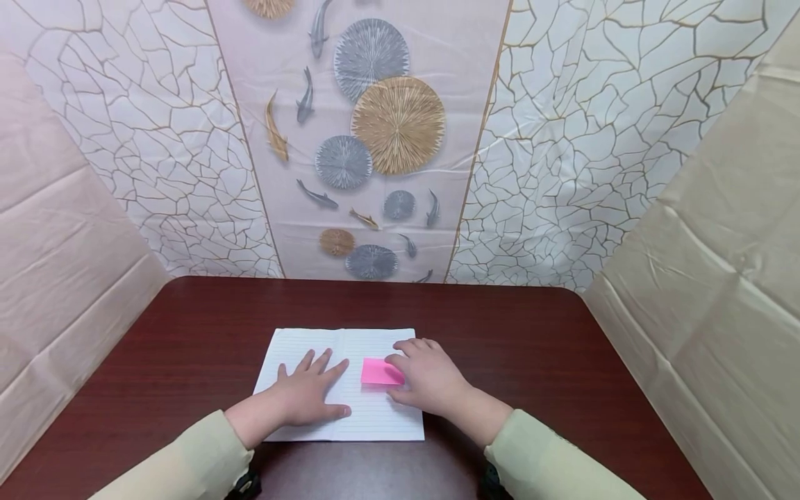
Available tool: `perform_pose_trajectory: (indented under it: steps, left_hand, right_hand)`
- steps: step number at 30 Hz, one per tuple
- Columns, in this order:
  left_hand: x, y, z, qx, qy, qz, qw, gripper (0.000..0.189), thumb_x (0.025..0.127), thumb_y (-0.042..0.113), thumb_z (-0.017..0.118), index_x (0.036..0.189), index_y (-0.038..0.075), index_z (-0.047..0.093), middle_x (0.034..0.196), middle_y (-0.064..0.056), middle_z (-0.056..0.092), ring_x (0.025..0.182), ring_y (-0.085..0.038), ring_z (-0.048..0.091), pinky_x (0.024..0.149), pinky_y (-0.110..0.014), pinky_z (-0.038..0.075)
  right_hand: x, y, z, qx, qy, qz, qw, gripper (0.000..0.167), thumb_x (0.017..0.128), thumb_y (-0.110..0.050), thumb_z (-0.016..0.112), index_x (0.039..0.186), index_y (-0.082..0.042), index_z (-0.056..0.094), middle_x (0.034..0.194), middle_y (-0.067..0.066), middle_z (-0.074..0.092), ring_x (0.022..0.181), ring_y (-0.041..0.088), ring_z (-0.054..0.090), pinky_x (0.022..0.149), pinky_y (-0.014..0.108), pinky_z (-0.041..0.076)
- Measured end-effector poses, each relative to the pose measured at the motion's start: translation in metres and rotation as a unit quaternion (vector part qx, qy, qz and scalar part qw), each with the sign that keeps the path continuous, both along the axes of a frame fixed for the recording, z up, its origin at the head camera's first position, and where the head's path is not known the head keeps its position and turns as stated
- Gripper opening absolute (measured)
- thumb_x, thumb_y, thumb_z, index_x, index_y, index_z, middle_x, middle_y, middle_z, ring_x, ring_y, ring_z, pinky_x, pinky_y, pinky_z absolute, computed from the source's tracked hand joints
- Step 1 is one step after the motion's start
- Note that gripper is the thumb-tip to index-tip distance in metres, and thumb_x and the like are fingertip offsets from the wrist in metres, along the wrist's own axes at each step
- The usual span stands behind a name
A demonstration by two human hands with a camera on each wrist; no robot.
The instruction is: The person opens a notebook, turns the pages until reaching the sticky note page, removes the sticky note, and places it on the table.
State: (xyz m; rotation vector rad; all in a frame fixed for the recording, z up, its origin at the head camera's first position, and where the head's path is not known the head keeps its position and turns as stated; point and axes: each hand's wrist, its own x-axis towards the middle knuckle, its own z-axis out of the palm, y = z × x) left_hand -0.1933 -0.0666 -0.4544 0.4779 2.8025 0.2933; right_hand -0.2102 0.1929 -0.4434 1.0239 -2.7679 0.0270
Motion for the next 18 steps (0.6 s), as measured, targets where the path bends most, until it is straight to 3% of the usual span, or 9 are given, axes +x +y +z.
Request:
perform_pose_trajectory:
  steps: [10, 18]
  left_hand:
    - [0.000, 0.001, 0.002, 0.001, -0.007, 0.001, 1.0000, 0.088, 0.082, 0.071, 0.062, 0.154, 0.027, 0.038, 0.161, -0.013, 0.025, 0.147, -0.044, 0.017, 0.102, -0.081, 0.014]
    - [-0.001, 0.001, 0.002, 0.001, -0.008, 0.002, 1.0000, 0.089, 0.081, 0.072, 0.062, 0.154, 0.027, 0.038, 0.161, -0.013, 0.026, 0.147, -0.044, 0.017, 0.102, -0.081, 0.014]
  right_hand:
    - [-0.001, -0.014, -0.001, -0.003, 0.032, 0.034, 0.9989, 0.021, 0.087, -0.037, 0.074, 0.102, -0.023, 0.073, 0.120, 0.004, 0.064, 0.116, 0.025, 0.057, 0.101, 0.049, 0.044]
    - [-0.001, -0.021, 0.001, -0.006, 0.058, 0.043, 0.9973, 0.011, 0.090, -0.033, 0.070, 0.096, -0.023, 0.074, 0.118, 0.003, 0.066, 0.114, 0.023, 0.059, 0.100, 0.047, 0.045]
